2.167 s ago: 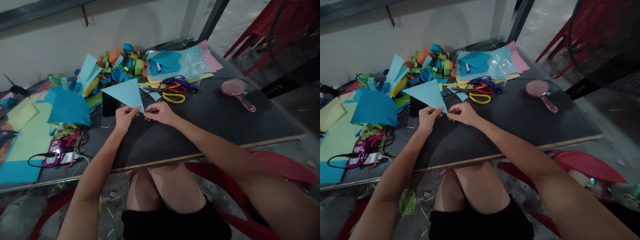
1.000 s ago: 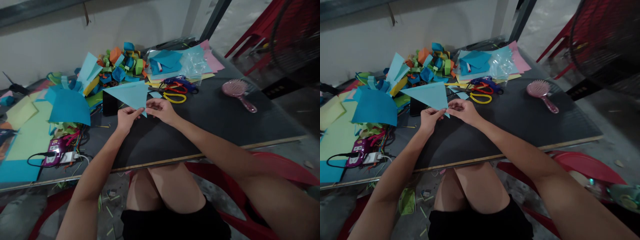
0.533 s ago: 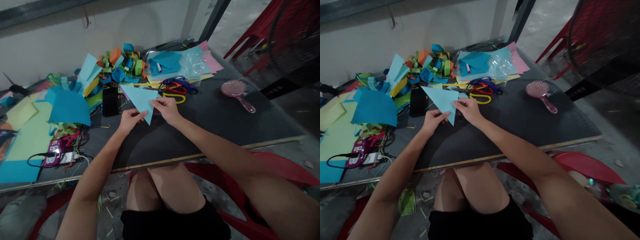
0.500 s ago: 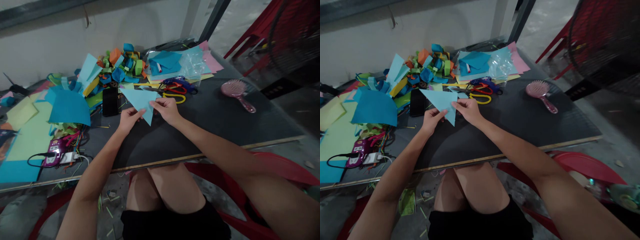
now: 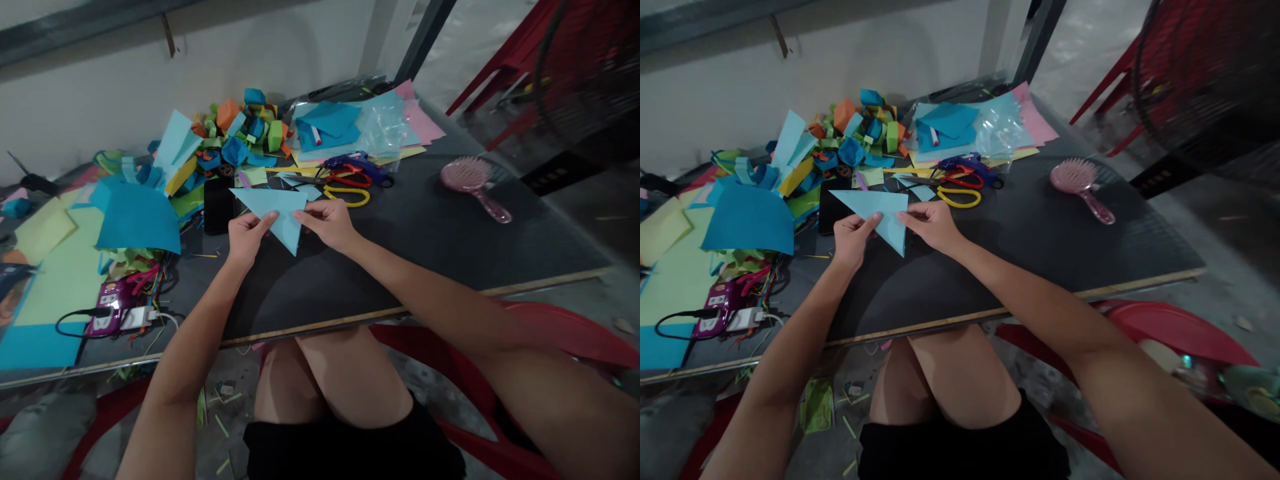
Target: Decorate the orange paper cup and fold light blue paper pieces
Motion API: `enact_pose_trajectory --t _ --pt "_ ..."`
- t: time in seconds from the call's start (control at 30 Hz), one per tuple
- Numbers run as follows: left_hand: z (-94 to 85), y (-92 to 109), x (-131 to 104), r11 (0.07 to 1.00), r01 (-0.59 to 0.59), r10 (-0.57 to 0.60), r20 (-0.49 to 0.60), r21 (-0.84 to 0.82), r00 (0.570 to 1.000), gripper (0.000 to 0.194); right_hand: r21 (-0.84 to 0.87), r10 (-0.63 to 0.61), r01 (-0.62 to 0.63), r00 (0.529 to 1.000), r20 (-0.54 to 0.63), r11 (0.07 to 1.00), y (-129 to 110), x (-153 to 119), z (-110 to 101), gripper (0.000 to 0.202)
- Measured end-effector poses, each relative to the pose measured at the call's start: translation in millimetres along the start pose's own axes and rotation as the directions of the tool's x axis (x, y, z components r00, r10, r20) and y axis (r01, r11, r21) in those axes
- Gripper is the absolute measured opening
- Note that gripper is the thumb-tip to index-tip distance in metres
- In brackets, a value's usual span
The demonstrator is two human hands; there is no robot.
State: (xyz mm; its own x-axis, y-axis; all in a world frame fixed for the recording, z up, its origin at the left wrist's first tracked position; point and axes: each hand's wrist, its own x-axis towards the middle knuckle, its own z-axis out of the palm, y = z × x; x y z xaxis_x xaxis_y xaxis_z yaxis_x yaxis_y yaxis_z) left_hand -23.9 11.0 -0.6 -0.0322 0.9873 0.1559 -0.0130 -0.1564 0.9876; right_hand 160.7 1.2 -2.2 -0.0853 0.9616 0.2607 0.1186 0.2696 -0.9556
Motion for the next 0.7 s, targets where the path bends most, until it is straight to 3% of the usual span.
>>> enact_pose_trajectory --t 0.27,0.53,0.63,0.7 --pt "-1.7 1 1 0.999 0.040 -0.040 -0.003 -0.031 0.999 0.038 -0.004 0.047 -0.047 0.999 -0.020 0.999 -8 0 3 0.047" --pt "-2.9 3 1 1.000 -0.008 0.008 0.007 0.007 1.000 0.037 0.010 0.034 -0.034 0.996 -0.086 0.999 1 4 -2 0.043" --pt "-1.3 4 -1 1.000 -0.018 0.018 0.010 -0.003 1.000 0.036 0.078 0.104 -0.103 0.994 -0.019 0.992 3 4 1 0.043" --pt "0.2 4 -2 1.000 -0.014 0.014 0.011 -0.008 1.000 0.034 0.122 0.144 -0.158 0.983 0.112 0.980 5 3 4 0.043"
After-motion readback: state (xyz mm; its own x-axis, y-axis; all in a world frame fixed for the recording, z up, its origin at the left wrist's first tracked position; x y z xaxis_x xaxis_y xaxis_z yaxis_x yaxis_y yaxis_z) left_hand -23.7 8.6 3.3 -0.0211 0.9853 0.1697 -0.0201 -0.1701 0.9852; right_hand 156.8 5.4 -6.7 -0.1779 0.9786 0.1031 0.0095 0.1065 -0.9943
